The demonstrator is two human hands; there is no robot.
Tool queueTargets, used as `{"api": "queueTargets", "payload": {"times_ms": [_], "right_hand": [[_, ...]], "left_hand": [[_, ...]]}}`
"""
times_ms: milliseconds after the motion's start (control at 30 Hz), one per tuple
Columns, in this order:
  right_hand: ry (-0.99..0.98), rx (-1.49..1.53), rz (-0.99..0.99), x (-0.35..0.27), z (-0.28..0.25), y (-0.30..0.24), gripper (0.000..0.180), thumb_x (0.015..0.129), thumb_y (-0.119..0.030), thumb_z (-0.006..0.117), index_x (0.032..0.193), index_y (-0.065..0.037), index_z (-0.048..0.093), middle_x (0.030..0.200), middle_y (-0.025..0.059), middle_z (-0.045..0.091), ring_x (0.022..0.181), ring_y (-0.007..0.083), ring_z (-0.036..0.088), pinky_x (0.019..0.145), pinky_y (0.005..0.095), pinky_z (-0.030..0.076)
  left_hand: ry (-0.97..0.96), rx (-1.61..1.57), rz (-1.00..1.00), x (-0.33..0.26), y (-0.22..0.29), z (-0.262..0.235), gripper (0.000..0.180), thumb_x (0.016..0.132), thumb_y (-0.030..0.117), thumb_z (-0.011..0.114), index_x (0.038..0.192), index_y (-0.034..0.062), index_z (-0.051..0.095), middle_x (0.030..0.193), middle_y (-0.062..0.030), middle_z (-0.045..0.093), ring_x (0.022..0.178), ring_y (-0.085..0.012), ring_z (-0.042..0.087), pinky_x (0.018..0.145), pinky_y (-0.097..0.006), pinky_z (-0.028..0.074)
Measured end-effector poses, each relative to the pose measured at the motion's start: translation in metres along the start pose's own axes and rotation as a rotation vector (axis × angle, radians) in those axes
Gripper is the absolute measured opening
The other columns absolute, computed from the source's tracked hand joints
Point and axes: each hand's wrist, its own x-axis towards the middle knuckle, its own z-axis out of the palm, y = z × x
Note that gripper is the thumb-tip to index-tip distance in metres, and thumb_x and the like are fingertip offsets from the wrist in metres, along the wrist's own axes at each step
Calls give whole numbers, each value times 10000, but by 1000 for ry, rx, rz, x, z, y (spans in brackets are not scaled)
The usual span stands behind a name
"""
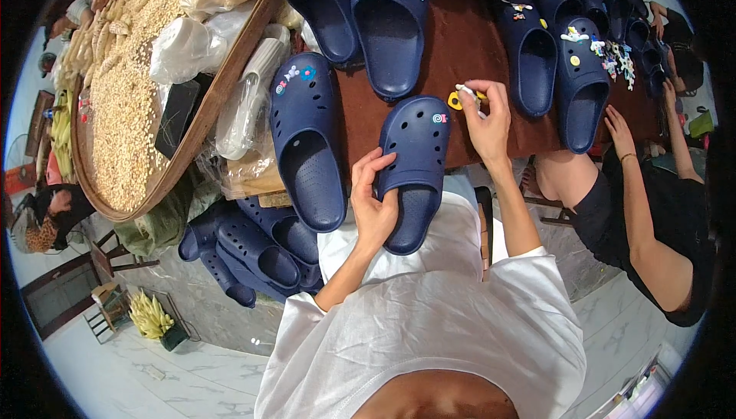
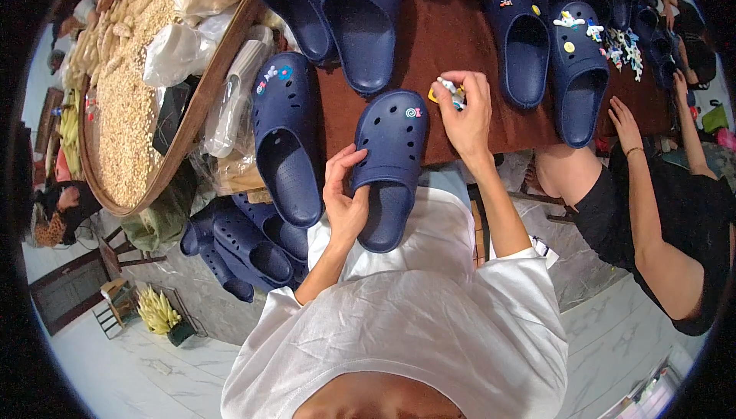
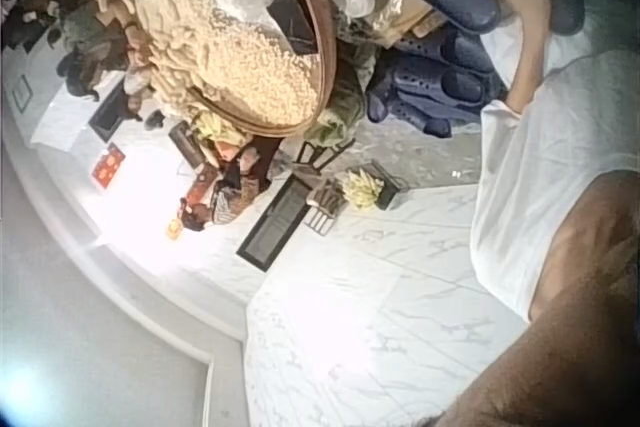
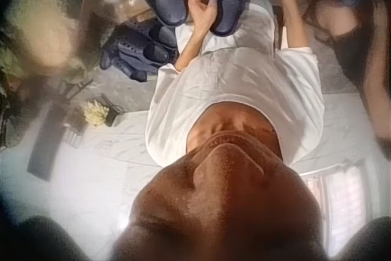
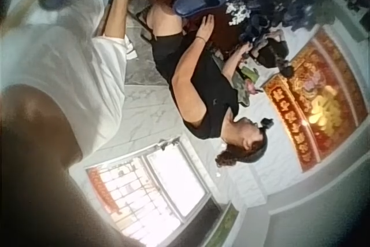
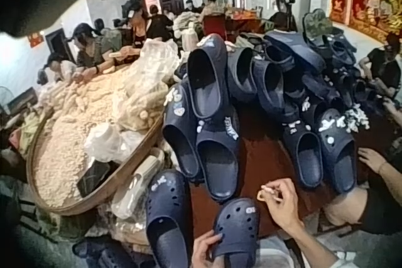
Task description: Assembling decorative charms onto blue foam clogs.
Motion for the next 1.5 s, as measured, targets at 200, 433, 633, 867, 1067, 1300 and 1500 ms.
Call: {"api": "queueTargets", "payload": {"times_ms": [200, 433, 633, 867, 1067, 1300, 1500], "right_hand": [[-360, 18, 155, -20, -3, -36, 574, 808, -450, 773, 1121, -15, 568, 914, 126, 591, 716, 225, 573, 660, 368, 496], [-437, -174, 215, -13, -3, -48, 502, 914, -487, 621, 1029, 0, 583, 773, 179, 615, 696, 339, 640, 641, 447, 493], [-357, -406, 15, -15, 6, -44, 447, 953, -402, 566, 857, 34, 582, 777, 226, 651, 675, 415, 656, 608, 499, 515], [-351, -421, -49, -13, 10, -38, 419, 955, -370, 568, 829, 27, 609, 722, 217, 660, 637, 404, 661, 587, 484, 530], [-429, -485, -68, -10, 9, -34, 367, 994, -305, 508, 848, 17, 605, 686, 228, 635, 625, 409, 647, 565, 478, 524], [-247, -197, -64, -20, 9, -6, 245, 1021, -231, 463, 922, -34, 569, 780, 206, 638, 721, 423, 634, 630, 500, 500], [-205, -165, -49, -19, 4, -6, 214, 990, -184, 533, 1156, -58, 580, 1126, 201, 547, 946, 435, 604, 763, 507, 510]], "left_hand": [[40, -12, 30, -2, -3, 5, 460, 745, -122, 563, 1153, 68, 660, 1293, -186, 521, 1239, -331, 520, 1033, -389, 421], [19, 41, 37, -1, 2, 2, 464, 748, -135, 563, 1158, 62, 657, 1296, -168, 521, 1252, -306, 507, 1056, -367, 401], [6, 35, 31, 0, 2, 4, 475, 753, -142, 545, 1171, 57, 650, 1298, -154, 516, 1253, -283, 506, 1067, -346, 389], [12, 47, 57, 0, 3, 5, 445, 766, -128, 557, 1162, 53, 650, 1298, -158, 514, 1251, -283, 505, 1066, -346, 386], [27, 56, 47, -2, -1, 6, 443, 764, -143, 560, 1153, 50, 650, 1301, -155, 508, 1241, -273, 512, 1049, -335, 398], [49, -17, 12, -1, -1, 4, 444, 724, -127, 556, 1113, 61, 660, 1270, -191, 532, 1224, -338, 517, 1036, -392, 409], [63, -55, 19, -2, 3, 2, 443, 745, -159, 549, 1133, 27, 654, 1284, -169, 538, 1246, -281, 517, 1056, -351, 404]]}}
